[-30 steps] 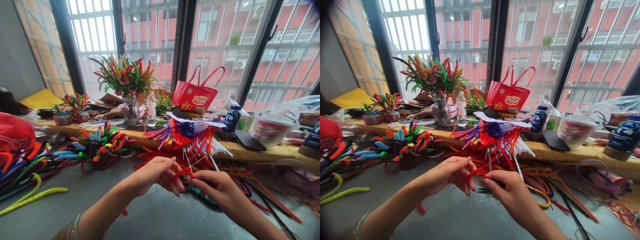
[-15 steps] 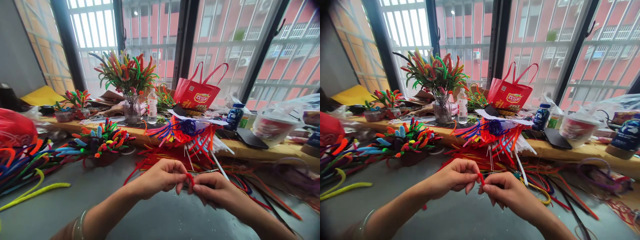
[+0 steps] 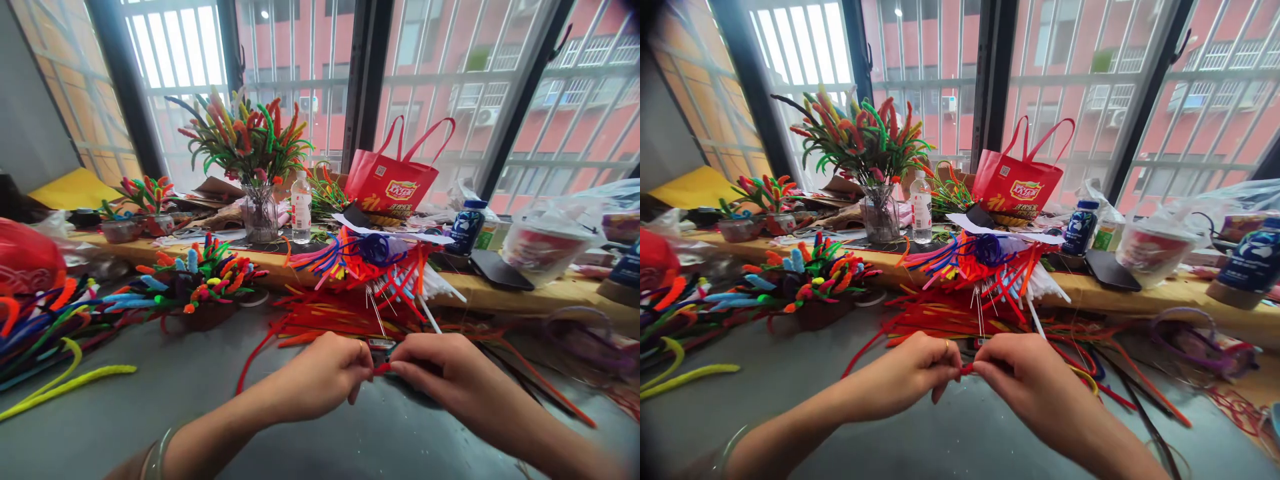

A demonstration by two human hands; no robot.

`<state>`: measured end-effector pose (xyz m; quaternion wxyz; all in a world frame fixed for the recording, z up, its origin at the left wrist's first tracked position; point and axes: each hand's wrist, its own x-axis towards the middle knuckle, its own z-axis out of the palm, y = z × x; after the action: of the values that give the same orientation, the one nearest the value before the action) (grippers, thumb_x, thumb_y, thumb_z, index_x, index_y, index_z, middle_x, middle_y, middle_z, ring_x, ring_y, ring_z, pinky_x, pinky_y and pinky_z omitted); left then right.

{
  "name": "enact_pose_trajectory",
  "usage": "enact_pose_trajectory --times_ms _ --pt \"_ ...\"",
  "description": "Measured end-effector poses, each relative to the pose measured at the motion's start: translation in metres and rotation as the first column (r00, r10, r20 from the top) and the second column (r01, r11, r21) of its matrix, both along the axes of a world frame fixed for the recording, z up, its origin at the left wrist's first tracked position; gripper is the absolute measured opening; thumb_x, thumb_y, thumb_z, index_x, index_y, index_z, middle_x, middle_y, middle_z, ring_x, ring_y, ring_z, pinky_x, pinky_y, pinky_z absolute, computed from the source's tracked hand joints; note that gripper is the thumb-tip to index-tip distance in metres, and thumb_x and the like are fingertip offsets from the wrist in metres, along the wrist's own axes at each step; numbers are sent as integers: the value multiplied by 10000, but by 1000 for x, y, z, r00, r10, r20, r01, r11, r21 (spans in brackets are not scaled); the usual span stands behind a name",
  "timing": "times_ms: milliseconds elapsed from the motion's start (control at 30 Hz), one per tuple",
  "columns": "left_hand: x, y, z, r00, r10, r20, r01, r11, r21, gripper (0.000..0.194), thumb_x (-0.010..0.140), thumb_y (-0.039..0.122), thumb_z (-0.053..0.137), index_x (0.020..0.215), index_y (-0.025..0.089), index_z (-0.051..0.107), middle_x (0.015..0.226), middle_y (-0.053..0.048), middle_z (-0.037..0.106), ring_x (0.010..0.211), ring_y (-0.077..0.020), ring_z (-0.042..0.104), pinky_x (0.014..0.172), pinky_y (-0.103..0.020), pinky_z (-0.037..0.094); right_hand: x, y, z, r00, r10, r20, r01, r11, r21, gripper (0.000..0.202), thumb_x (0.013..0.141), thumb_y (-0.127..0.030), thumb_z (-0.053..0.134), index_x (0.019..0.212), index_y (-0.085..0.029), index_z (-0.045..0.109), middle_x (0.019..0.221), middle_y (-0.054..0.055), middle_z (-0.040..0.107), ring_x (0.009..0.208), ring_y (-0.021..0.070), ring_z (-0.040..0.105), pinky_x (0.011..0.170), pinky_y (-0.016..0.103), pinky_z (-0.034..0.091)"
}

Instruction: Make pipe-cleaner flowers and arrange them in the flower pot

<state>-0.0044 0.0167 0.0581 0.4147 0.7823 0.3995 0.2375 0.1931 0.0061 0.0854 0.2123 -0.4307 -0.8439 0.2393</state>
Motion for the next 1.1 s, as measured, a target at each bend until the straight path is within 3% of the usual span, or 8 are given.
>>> enact_pose_trajectory --times_ms 100,167,300,400,500,567,867,1100 --pt "1 5 0 991 90 97 -87 996 -27 164 821 216 475 692 157 558 550 32 519 530 -87 424 513 -200 299 -7 -10 2 1000 -23 4 23 993 120 211 882 -249 481 814 -202 675 730 22 655 637 134 568 586 237 404" --pt "1 9 3 968 109 225 -80 988 -133 151 822 248 481 718 154 536 522 43 500 471 -71 357 475 -197 258 -9 -11 2 1000 -9 -17 11 993 115 207 884 -244 478 834 -206 676 746 20 665 641 134 575 589 233 412" --pt "-4 11 9 907 72 415 91 929 -359 176 794 326 534 754 156 510 458 66 473 374 -42 212 411 -208 137 -4 -2 -2 999 20 -43 -20 1000 -9 241 893 -297 485 794 -191 678 692 4 650 608 119 541 546 212 395" --pt "-9 9 11 919 -60 391 222 897 -382 173 791 319 562 776 147 547 490 58 491 394 -41 273 422 -205 160 0 7 -6 997 35 -63 -39 997 -72 245 883 -330 510 789 -184 683 670 -2 632 595 108 523 525 199 384" --pt "-12 7 11 932 -231 278 326 871 -367 126 804 265 553 776 146 585 524 53 490 460 -54 384 472 -197 245 3 13 -9 996 69 -53 -72 996 -54 200 865 -295 546 791 -177 690 720 10 660 642 114 559 583 204 414" --pt "-10 7 9 934 -278 224 344 868 -358 105 803 234 546 772 148 598 527 54 485 484 -61 421 496 -196 275 3 15 -9 996 82 -38 -83 996 -25 189 861 -269 548 773 -172 685 723 16 667 650 118 572 598 208 424" --pt "0 -4 7 974 -178 138 201 964 -176 176 865 283 476 879 173 613 579 46 507 540 -80 418 533 -189 323 7 13 -2 999 44 -20 -43 996 81 173 857 -239 549 757 -184 679 712 10 652 627 112 561 579 212 420" --pt "6 -10 7 993 -113 25 109 986 128 169 845 260 539 824 165 677 773 -19 653 719 -131 564 661 -204 402 8 15 0 998 63 -4 -63 995 76 181 856 -251 560 754 -187 695 707 10 651 629 112 560 574 215 409"
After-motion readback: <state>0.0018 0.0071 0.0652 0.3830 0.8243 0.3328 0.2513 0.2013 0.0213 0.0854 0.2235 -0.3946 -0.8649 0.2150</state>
